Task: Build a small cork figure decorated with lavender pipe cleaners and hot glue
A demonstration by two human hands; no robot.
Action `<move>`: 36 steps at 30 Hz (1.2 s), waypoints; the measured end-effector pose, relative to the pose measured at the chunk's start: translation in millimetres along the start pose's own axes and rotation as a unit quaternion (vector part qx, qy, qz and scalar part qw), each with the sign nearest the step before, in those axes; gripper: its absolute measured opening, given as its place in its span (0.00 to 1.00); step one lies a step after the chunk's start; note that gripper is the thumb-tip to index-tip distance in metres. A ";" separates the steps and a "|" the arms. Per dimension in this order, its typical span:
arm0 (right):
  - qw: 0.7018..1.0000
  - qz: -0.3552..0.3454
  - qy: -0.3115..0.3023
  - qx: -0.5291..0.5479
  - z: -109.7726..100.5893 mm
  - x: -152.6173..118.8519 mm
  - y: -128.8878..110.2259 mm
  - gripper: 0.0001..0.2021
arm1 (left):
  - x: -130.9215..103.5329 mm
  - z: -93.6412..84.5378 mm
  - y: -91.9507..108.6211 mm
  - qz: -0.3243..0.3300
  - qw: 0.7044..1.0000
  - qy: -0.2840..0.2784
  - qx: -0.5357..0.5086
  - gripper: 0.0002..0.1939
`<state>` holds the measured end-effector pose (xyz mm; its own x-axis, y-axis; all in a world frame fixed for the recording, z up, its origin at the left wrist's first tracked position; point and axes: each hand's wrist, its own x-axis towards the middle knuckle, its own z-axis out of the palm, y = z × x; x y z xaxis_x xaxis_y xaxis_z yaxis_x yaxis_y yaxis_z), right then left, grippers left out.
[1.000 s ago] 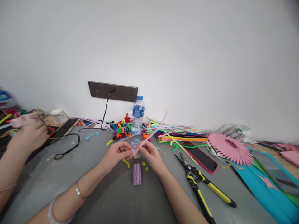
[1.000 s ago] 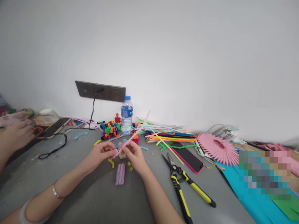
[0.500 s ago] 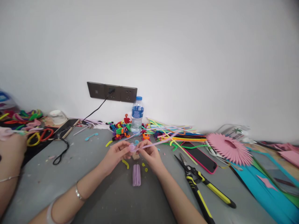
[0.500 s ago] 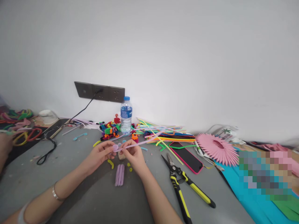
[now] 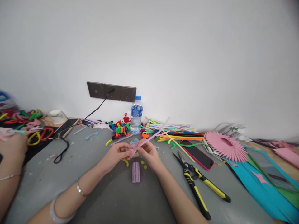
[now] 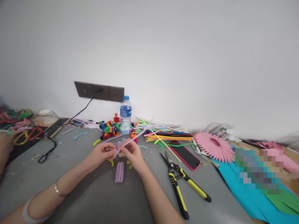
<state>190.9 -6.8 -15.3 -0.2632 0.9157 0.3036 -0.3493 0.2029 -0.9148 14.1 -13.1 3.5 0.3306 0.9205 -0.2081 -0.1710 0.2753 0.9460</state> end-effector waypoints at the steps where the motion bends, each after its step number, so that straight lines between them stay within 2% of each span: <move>1: 1.000 0.001 -0.001 -0.001 -0.1 -0.1 0.0 0.12 | 0.0 -0.6 -0.7 -0.003 1.000 -0.006 0.015 0.21; 5: 1.000 0.017 -0.001 0.006 -0.7 -1.0 3.0 0.13 | 0.7 -2.6 -4.5 -0.006 0.999 -0.016 0.035 0.23; 9: 0.999 0.039 -0.012 0.004 -2.0 -1.1 6.5 0.13 | 1.6 -3.1 -6.1 0.021 0.999 -0.025 0.041 0.28; 16: 0.996 0.086 -0.029 -0.003 -4.0 0.2 7.7 0.14 | -0.8 -3.1 -0.3 0.026 0.993 -0.032 0.109 0.27; 22: 0.990 0.122 -0.050 -0.044 -7.8 0.6 1.3 0.16 | 2.1 -6.6 -8.0 0.047 0.991 -0.051 0.115 0.27; 31: 0.960 0.227 -0.135 -0.096 -12.5 -3.0 -15.0 0.18 | 1.3 -2.8 -17.7 0.029 0.989 -0.105 0.098 0.22; 36: 0.949 0.264 -0.145 -0.098 -13.6 -4.6 -19.1 0.20 | 2.5 -2.5 -17.5 0.033 0.986 -0.114 0.118 0.26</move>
<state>211.0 -10.2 -2.9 -0.6005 0.7801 -0.1754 0.0653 -0.1708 -0.9831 15.5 -14.9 -14.2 0.5299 0.8411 -0.1085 0.0130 0.1198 0.9927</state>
